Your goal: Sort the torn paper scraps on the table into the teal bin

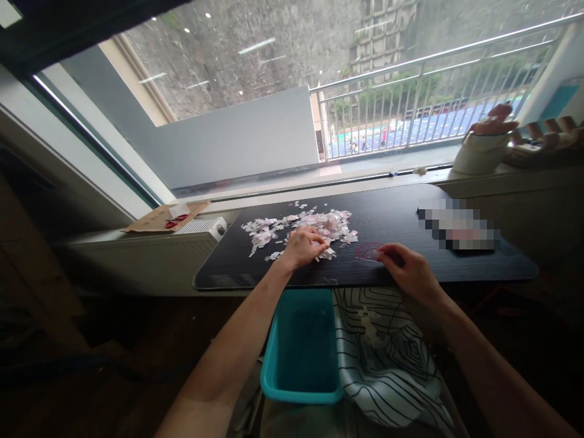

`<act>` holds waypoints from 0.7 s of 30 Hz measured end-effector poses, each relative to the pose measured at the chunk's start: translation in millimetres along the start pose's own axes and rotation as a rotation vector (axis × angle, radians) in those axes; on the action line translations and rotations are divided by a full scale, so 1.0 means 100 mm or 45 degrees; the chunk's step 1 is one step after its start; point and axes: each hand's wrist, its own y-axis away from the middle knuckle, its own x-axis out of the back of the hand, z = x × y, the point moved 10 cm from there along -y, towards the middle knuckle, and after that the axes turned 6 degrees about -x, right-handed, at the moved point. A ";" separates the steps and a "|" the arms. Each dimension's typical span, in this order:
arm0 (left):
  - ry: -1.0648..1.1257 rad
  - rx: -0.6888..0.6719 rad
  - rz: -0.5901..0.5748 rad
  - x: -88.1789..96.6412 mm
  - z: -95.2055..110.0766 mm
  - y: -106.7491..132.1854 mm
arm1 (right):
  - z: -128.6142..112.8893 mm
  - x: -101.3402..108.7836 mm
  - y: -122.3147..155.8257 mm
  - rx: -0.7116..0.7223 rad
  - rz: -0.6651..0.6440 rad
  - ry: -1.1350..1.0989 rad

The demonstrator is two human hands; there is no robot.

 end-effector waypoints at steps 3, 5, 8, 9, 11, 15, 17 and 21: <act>0.005 -0.044 -0.054 -0.07 0.05 0.06 | -0.03 0.01 0.01 0.001 0.010 0.034; 0.000 -0.040 -0.056 -0.12 0.07 0.06 | -0.04 0.02 0.01 0.000 0.013 0.055; -0.018 0.011 -0.006 -0.12 0.02 0.02 | -0.05 0.03 0.02 -0.007 0.013 0.074; -0.025 0.031 0.017 -0.10 -0.01 0.01 | -0.05 0.03 0.02 -0.008 0.013 0.073; -0.035 0.060 0.055 -0.04 -0.07 0.01 | -0.05 0.03 0.02 -0.006 0.016 0.068; -0.051 0.048 0.070 0.09 -0.10 0.08 | -0.05 0.04 0.02 0.001 0.027 0.092; -0.062 0.004 0.049 0.08 -0.03 0.11 | -0.04 0.04 0.02 -0.003 0.030 0.104; -0.093 -0.057 -0.001 -0.03 0.08 0.10 | -0.06 0.05 0.03 0.008 0.039 0.120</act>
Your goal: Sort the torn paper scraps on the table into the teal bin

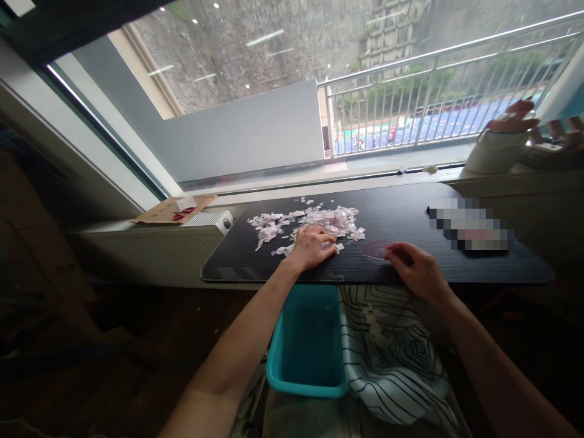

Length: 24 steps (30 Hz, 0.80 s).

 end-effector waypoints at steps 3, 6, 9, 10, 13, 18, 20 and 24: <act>-0.035 0.030 -0.001 -0.03 -0.05 -0.03 | -0.03 0.01 0.00 0.025 0.002 -0.003; -0.068 0.064 0.028 0.05 -0.14 -0.01 | -0.03 0.00 0.00 0.026 -0.002 -0.012; -0.061 0.021 0.016 0.09 -0.12 0.03 | -0.01 0.00 0.00 0.011 -0.004 0.003; -0.050 -0.013 -0.007 0.07 -0.09 0.04 | -0.01 -0.01 0.00 0.006 -0.005 0.007; -0.023 -0.079 -0.061 0.00 0.04 0.04 | 0.00 -0.01 0.00 0.002 -0.003 0.002; 0.011 -0.062 -0.060 -0.10 0.17 -0.06 | -0.01 -0.01 0.00 0.019 -0.001 0.017; 0.021 -0.049 -0.061 -0.13 0.19 -0.11 | -0.01 0.00 0.00 0.024 0.008 0.025; 0.007 -0.015 -0.034 -0.15 0.18 -0.17 | -0.02 0.00 0.00 0.015 0.006 0.013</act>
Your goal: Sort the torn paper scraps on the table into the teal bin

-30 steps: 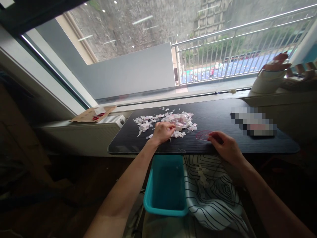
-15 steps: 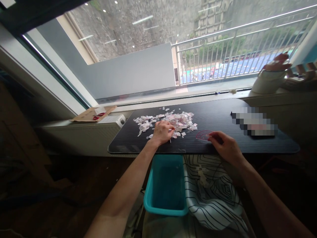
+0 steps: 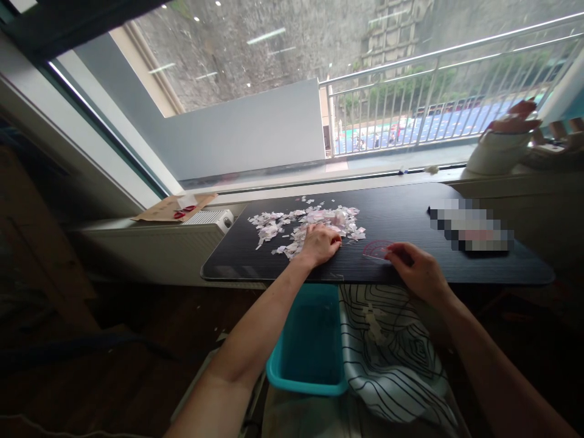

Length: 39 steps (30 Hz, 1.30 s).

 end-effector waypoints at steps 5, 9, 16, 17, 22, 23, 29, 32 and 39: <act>0.013 0.027 0.099 0.11 -0.07 -0.01 | -0.03 0.02 0.02 0.028 0.006 -0.013; 0.033 0.094 0.243 0.37 -0.27 0.18 | -0.03 -0.01 -0.03 0.028 -0.026 -0.022; 0.018 0.257 0.392 0.53 -0.68 0.74 | -0.26 -0.28 -0.29 0.159 -0.070 -0.015; 0.024 0.263 0.388 0.49 -0.69 0.79 | -0.29 -0.31 -0.30 0.171 -0.072 0.012; 0.056 0.237 0.319 0.31 -0.61 0.85 | -0.25 -0.29 -0.28 0.152 -0.117 0.023; 0.059 0.227 0.301 0.29 -0.59 0.84 | -0.22 -0.26 -0.28 0.140 -0.108 0.015; 0.051 0.226 0.277 0.29 -0.60 0.84 | -0.20 -0.30 -0.36 0.140 -0.079 -0.005; 0.046 0.232 0.295 0.28 -0.61 0.85 | -0.23 -0.40 -0.31 0.130 -0.141 -0.036; 0.056 0.282 0.361 0.32 -0.64 0.87 | -0.38 -0.41 -0.02 0.148 -0.175 0.012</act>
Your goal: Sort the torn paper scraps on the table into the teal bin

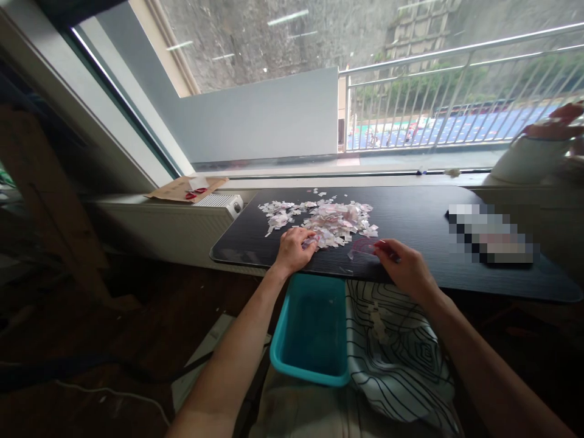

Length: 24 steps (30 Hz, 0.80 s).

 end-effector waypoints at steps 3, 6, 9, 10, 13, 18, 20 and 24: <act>0.011 -0.003 0.025 0.02 0.00 0.00 | -0.14 -0.07 0.14 0.036 -0.030 -0.021; 0.025 -0.016 0.048 0.02 0.01 -0.01 | -0.29 -0.17 0.28 0.103 -0.098 -0.065; 0.038 -0.023 0.068 0.03 0.01 -0.01 | -0.39 -0.24 0.35 0.148 -0.178 -0.102; 0.041 -0.024 0.073 0.03 0.01 -0.01 | -0.39 -0.24 0.35 0.148 -0.179 -0.110; 0.052 -0.027 0.081 0.03 0.01 0.00 | -0.35 -0.15 0.35 0.116 -0.109 -0.091; 0.061 -0.029 0.083 0.02 0.00 0.00 | -0.41 -0.23 0.29 0.153 -0.229 -0.132; 0.063 -0.030 0.084 0.03 0.00 0.00 | -0.45 -0.27 0.19 0.183 -0.216 -0.139; 0.069 -0.032 0.093 0.04 0.00 0.00 | -0.47 -0.39 -0.12 0.205 -0.127 -0.091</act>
